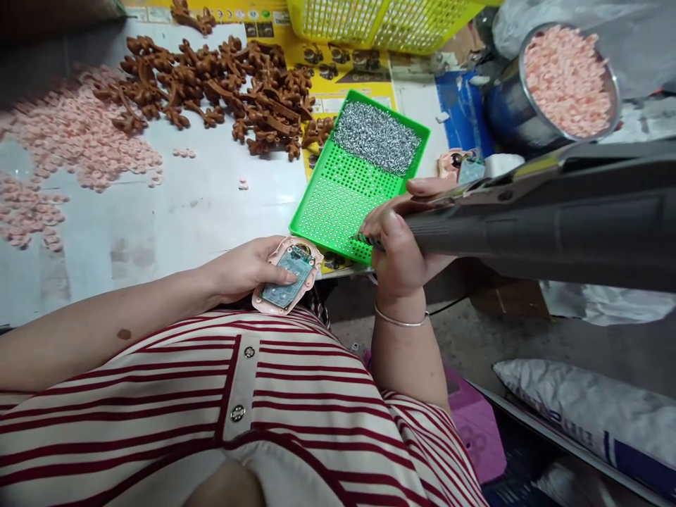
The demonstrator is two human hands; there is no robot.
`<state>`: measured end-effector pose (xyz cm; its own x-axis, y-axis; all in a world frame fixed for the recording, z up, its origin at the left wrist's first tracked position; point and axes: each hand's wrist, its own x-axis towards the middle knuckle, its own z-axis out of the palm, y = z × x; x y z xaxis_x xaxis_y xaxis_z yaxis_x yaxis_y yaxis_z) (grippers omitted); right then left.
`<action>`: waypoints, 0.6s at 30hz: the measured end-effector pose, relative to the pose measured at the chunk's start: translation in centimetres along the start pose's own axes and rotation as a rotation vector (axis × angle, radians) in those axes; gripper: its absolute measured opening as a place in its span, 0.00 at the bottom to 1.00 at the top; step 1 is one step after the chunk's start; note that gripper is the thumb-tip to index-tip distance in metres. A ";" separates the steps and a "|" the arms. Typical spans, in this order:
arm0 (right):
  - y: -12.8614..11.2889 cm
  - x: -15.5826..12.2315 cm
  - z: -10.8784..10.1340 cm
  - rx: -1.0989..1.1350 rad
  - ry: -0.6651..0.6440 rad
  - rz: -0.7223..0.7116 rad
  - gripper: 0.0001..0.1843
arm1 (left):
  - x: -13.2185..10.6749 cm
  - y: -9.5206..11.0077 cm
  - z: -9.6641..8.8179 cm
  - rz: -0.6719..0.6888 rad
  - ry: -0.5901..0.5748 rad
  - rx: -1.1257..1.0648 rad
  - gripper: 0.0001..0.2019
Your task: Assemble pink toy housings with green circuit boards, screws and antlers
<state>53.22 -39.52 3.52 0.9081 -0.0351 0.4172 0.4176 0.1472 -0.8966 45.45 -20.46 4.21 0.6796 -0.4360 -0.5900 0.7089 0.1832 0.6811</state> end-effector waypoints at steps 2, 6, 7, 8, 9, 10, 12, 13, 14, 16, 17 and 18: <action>0.1 0.0 0.5 0.040 0.096 -0.230 0.17 | 0.0 0.0 0.0 0.004 -0.003 -0.007 0.18; 0.2 0.0 1.2 0.032 0.113 -0.309 0.14 | 0.0 0.0 0.0 0.021 -0.037 -0.037 0.18; 0.3 0.1 1.2 0.035 0.111 -0.306 0.15 | 0.0 0.0 0.0 0.023 -0.039 -0.043 0.18; 0.3 0.1 1.2 0.042 0.101 -0.300 0.15 | 0.0 0.0 0.0 0.023 -0.038 -0.046 0.18; 0.3 0.2 1.2 0.049 0.088 -0.290 0.15 | -0.1 0.0 -0.1 0.024 -0.039 -0.050 0.18; 0.3 0.2 1.1 0.052 0.080 -0.280 0.16 | -0.1 0.0 -0.1 0.026 -0.045 -0.055 0.18; 0.4 0.3 1.0 0.060 0.084 -0.270 0.15 | -0.2 0.0 -0.1 0.037 -0.059 -0.073 0.18; 0.4 0.3 1.0 0.065 0.093 -0.277 0.15 | -0.2 -0.1 -0.1 0.042 -0.060 -0.085 0.18; 0.4 0.3 0.9 0.068 0.094 -0.285 0.14 | -0.3 -0.1 -0.1 0.045 -0.053 -0.096 0.18; 0.3 0.2 0.9 0.065 0.068 -0.295 0.13 | -0.6 -0.3 -0.2 0.045 -0.020 -0.109 0.19; 0.2 0.2 0.9 0.057 0.043 -0.289 0.13 | -0.8 -0.4 -0.3 0.046 -0.003 -0.111 0.19; 0.1 0.2 0.9 0.044 0.021 -0.273 0.12 | -1.0 -0.5 -0.5 0.053 0.011 -0.113 0.20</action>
<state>53.41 -38.64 3.60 0.7625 -0.1003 0.6391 0.6460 0.1724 -0.7436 44.51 -19.69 4.28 0.7183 -0.4132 -0.5598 0.6883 0.3045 0.6584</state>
